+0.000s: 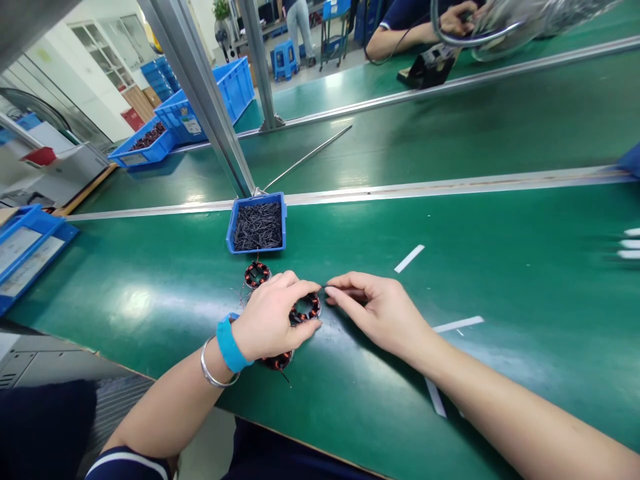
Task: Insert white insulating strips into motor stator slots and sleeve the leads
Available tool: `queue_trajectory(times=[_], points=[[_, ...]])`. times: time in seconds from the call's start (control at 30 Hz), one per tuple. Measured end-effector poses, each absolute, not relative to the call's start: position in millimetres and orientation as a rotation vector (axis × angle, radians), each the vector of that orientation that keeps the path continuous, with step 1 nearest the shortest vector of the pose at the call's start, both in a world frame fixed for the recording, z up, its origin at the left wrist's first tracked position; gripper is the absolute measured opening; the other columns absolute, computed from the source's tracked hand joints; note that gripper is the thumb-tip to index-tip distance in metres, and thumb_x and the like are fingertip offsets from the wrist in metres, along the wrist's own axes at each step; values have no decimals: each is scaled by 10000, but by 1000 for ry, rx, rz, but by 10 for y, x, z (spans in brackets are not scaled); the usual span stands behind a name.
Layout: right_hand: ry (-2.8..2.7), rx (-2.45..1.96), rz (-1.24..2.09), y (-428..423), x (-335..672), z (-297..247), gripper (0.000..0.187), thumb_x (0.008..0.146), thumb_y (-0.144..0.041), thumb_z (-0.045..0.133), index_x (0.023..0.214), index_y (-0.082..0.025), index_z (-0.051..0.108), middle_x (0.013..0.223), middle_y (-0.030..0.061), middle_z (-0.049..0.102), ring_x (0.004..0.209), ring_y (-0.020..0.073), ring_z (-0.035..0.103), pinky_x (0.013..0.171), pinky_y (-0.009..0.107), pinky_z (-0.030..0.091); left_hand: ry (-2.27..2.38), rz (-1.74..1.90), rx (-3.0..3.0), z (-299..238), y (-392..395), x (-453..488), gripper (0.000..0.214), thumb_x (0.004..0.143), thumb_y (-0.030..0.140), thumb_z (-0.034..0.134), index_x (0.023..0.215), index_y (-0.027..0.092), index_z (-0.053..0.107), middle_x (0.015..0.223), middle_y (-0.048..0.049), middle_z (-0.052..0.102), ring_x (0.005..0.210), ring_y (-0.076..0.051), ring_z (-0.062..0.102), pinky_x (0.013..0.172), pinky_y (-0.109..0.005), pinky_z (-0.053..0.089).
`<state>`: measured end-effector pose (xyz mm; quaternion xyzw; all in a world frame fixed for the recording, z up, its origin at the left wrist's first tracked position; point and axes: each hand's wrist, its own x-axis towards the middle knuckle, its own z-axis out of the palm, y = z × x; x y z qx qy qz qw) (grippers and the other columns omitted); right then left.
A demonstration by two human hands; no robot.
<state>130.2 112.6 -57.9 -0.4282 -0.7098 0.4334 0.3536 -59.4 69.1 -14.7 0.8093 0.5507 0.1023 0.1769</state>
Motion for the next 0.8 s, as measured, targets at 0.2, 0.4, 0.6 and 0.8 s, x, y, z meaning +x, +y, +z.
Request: queue_trajectory(times=[0.2, 0.4, 0.6, 0.8], points=[[-2012, -973, 801, 1143, 1332, -560, 230, 873, -401, 600, 830, -223, 740, 791, 58, 763, 679, 198, 697, 657, 332, 565, 1538, 304, 2285, -148, 692, -606, 433, 806, 366, 659, 1206, 210, 606, 1010, -70, 606, 966, -249, 588, 865, -412, 525], [-2028, -923, 759, 1142, 1326, -560, 213, 899, -341, 569, 827, -215, 725, 779, 53, 753, 671, 184, 690, 647, 313, 556, 1539, 302, 2277, -126, 698, -607, 443, 799, 350, 668, 1210, 192, 614, 1025, -80, 619, 982, -257, 597, 882, -419, 524], [-2153, -835, 576, 1149, 1334, -581, 210, 940, -240, 500, 891, -209, 702, 821, 53, 749, 708, 172, 700, 665, 292, 559, 1507, 336, 2270, -138, 703, -626, 496, 772, 346, 700, 1221, 181, 566, 1111, -95, 652, 1062, -279, 619, 925, -445, 530], [-2277, -840, 251, 1124, 1291, -673, 226, 962, -201, 458, 919, -183, 679, 857, 71, 743, 730, 188, 697, 675, 308, 556, 1459, 362, 2257, -160, 728, -652, 586, 744, 327, 746, 1247, 156, 498, 1180, -128, 674, 1117, -304, 637, 974, -472, 517]])
